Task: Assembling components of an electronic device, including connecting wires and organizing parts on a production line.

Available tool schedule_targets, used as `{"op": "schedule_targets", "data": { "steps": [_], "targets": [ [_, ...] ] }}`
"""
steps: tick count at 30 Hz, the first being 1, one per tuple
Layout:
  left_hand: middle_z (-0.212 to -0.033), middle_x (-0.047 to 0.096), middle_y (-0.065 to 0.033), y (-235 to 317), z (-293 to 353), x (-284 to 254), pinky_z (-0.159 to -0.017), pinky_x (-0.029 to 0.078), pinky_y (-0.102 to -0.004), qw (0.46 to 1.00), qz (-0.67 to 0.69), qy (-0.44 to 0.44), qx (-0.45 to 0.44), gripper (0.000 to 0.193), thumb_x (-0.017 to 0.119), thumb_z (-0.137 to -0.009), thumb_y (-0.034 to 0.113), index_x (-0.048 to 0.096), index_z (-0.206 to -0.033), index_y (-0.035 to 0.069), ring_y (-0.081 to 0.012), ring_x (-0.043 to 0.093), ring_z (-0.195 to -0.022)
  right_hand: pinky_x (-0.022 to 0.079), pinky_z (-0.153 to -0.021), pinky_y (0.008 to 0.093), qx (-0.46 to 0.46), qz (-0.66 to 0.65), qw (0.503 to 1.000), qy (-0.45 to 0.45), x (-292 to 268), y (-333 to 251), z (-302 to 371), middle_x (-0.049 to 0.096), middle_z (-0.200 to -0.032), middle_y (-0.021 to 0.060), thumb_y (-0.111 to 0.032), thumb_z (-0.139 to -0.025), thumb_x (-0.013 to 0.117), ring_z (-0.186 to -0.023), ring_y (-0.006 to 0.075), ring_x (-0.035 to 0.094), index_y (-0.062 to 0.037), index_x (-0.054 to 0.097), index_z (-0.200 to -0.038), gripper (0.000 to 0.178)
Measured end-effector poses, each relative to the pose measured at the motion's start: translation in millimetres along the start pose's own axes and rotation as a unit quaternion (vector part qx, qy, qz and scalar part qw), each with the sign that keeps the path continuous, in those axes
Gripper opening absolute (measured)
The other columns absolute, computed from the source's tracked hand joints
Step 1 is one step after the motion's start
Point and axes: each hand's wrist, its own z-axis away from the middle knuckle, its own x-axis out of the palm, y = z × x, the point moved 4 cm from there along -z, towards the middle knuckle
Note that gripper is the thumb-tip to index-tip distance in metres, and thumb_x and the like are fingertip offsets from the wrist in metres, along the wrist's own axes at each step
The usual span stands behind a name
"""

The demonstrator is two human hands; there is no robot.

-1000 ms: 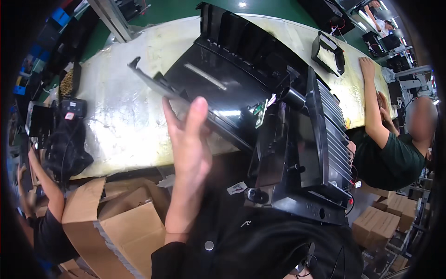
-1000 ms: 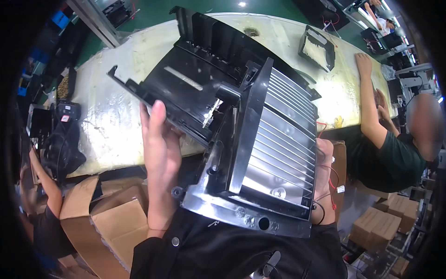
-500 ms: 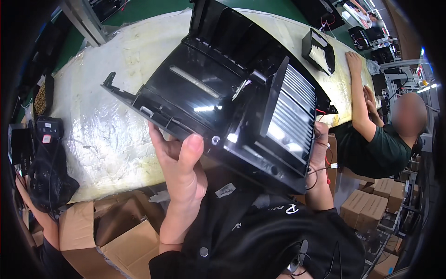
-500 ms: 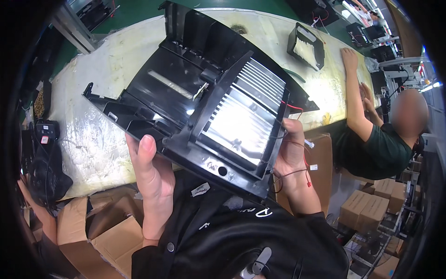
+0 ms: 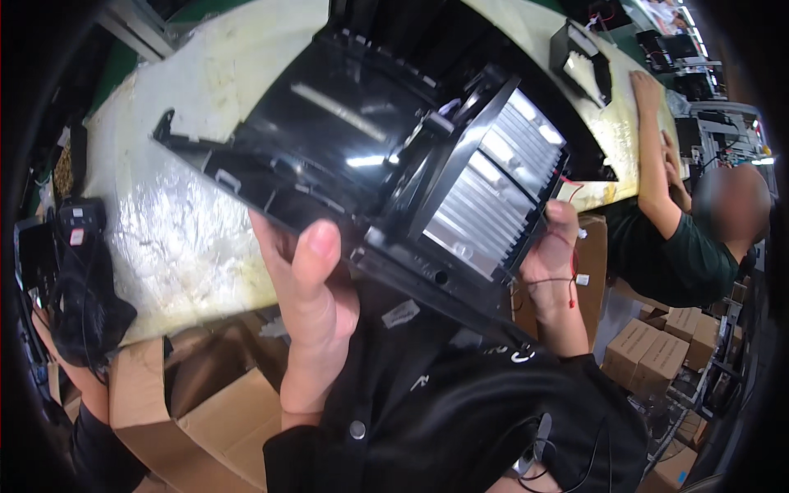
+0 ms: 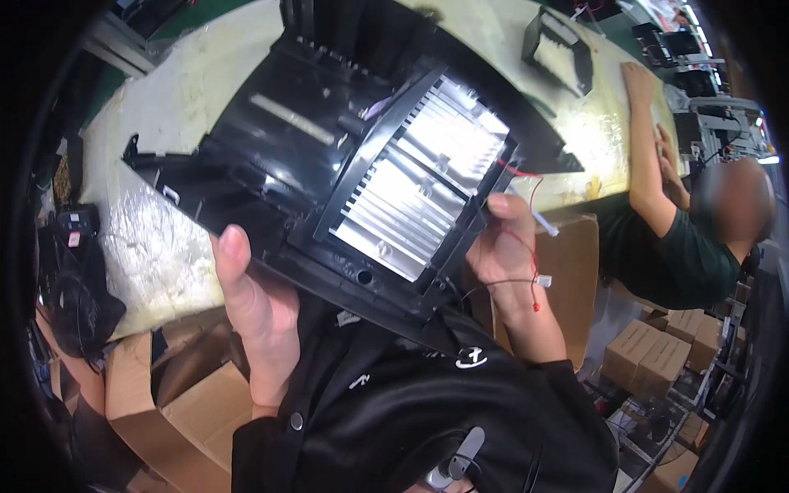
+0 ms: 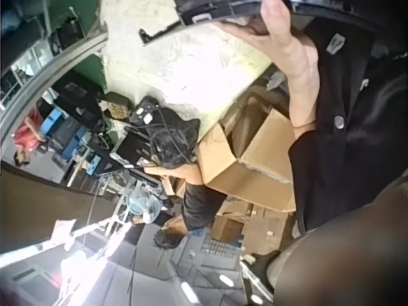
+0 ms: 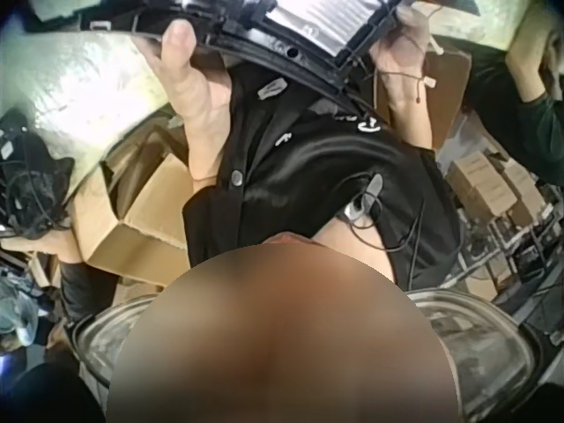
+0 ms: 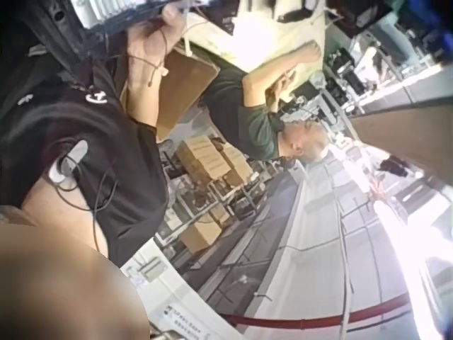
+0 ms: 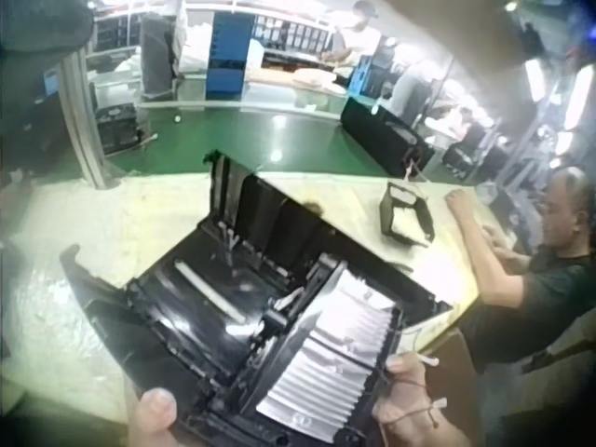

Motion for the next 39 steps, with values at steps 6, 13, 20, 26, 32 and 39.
{"op": "schedule_targets", "data": {
  "steps": [6,13,20,26,32,39],
  "targets": [
    [-0.130,0.048,-0.0117,-1,6,-9,-0.102,0.041,-0.0362,0.998,-0.018,0.030,-0.054,0.084,0.072,-0.074,0.019,0.029,-0.144,0.003,-0.0236,0.050,-0.118,0.049,-0.098,0.0488,0.037,0.010,0.999,-0.013,-2,-6,-3,0.060,-0.122,0.0248,-0.023,-0.076,0.058,-0.109,0.0356,0.062,0.0062,0.047,-0.133,0.065],
    [-0.127,0.052,-0.0146,7,4,-4,-0.098,0.048,-0.0398,0.997,-0.037,0.056,-0.045,0.077,0.064,-0.073,0.016,0.032,-0.142,0.001,-0.0271,0.058,-0.112,0.054,-0.094,0.0439,0.057,-0.024,0.997,-0.039,-21,-6,-3,0.062,-0.116,0.0254,-0.018,-0.076,0.057,-0.100,0.0307,0.067,0.0115,0.045,-0.131,0.064],
    [-0.136,0.046,-0.0102,-14,2,-23,-0.102,0.041,-0.0373,0.995,-0.093,0.030,-0.013,0.076,0.066,-0.090,0.038,0.027,-0.147,0.008,-0.0222,0.050,-0.120,0.058,-0.080,0.0417,0.060,0.108,0.992,0.003,-1,-13,6,0.066,-0.103,0.0149,-0.012,-0.077,0.065,-0.090,0.0236,0.067,0.0049,0.047,-0.130,0.059],
    [-0.118,0.060,-0.0064,5,-31,-1,-0.089,0.050,-0.0305,0.992,-0.121,0.021,-0.001,0.049,0.061,-0.093,0.042,0.052,-0.127,0.007,-0.0168,0.060,-0.104,0.055,-0.087,0.0508,0.227,0.062,0.964,-0.120,26,-5,7,0.062,-0.114,0.0146,-0.007,-0.084,0.062,-0.109,0.0246,0.062,0.0049,0.043,-0.132,0.053],
    [-0.108,0.066,-0.0049,5,-89,20,-0.085,0.053,-0.0314,0.994,-0.105,-0.026,-0.007,0.043,0.060,-0.093,0.042,0.058,-0.118,0.007,-0.0176,0.065,-0.095,0.058,-0.084,0.0468,0.306,0.002,0.933,-0.189,29,13,18,0.043,-0.137,0.0326,-0.001,-0.089,0.055,-0.119,0.0436,0.054,0.0052,0.023,-0.145,0.064],
    [-0.117,0.062,-0.0086,8,-84,9,-0.092,0.049,-0.0320,0.984,-0.177,-0.018,-0.006,0.060,0.052,-0.095,0.053,0.051,-0.130,0.004,-0.0194,0.061,-0.103,0.060,-0.073,0.0334,0.255,0.030,0.950,-0.179,8,12,44,0.053,-0.127,0.0318,-0.013,-0.096,0.050,-0.104,0.0394,0.065,0.0064,0.027,-0.144,0.056]
  ]
}}
